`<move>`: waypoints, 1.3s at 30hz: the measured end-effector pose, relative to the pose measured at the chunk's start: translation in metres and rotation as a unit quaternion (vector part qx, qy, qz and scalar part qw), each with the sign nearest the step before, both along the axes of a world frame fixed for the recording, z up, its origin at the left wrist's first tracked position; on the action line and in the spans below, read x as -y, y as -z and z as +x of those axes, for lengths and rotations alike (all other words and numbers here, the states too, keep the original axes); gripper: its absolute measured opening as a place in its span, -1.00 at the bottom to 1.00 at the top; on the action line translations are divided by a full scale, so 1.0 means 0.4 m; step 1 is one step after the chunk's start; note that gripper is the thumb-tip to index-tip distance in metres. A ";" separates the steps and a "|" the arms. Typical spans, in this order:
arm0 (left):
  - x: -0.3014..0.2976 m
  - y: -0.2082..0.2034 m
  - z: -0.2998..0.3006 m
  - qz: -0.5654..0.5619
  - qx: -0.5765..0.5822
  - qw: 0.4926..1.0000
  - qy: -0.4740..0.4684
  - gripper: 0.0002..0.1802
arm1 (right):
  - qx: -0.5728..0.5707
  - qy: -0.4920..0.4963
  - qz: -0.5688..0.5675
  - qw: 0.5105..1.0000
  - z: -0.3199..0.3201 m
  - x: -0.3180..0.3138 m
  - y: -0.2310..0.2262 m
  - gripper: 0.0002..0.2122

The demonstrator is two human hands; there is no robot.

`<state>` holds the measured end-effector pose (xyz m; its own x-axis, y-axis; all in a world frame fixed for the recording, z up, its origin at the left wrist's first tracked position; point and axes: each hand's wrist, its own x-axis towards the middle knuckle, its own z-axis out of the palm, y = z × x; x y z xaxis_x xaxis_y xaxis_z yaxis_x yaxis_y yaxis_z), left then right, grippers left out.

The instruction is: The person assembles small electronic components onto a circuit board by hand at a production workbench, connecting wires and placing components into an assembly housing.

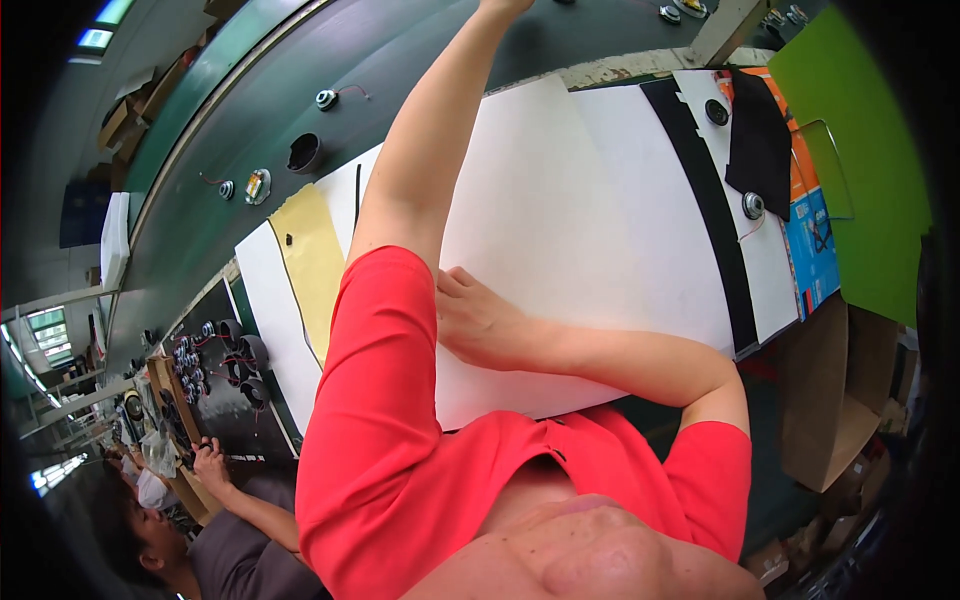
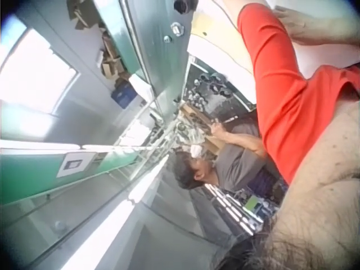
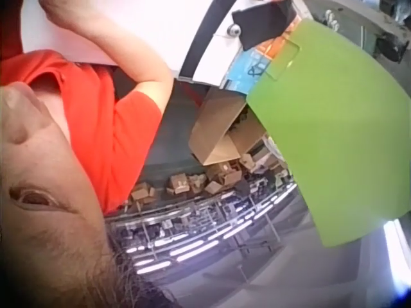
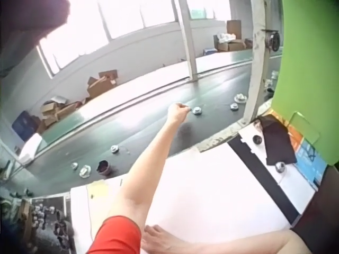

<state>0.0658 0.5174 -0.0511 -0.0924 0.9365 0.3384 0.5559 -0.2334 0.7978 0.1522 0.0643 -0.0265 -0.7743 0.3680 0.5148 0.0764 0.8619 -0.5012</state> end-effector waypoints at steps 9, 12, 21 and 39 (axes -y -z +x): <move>-0.069 0.018 0.110 -0.047 -0.014 0.998 0.036 -0.74 | -0.001 0.027 0.005 1.000 0.020 -0.018 0.022 -0.93; -0.045 0.007 0.116 -0.049 -0.001 0.998 0.034 -0.79 | 0.004 0.021 0.001 1.000 0.018 -0.020 0.026 -0.97; 0.058 -0.068 0.186 -0.108 -0.016 0.993 0.055 -0.78 | 0.008 0.054 -0.002 0.999 0.026 -0.004 0.037 -0.99; 0.930 -0.365 -0.223 -0.116 -0.256 0.946 0.161 -0.79 | 0.017 0.024 0.002 1.000 -0.010 0.000 0.009 -0.73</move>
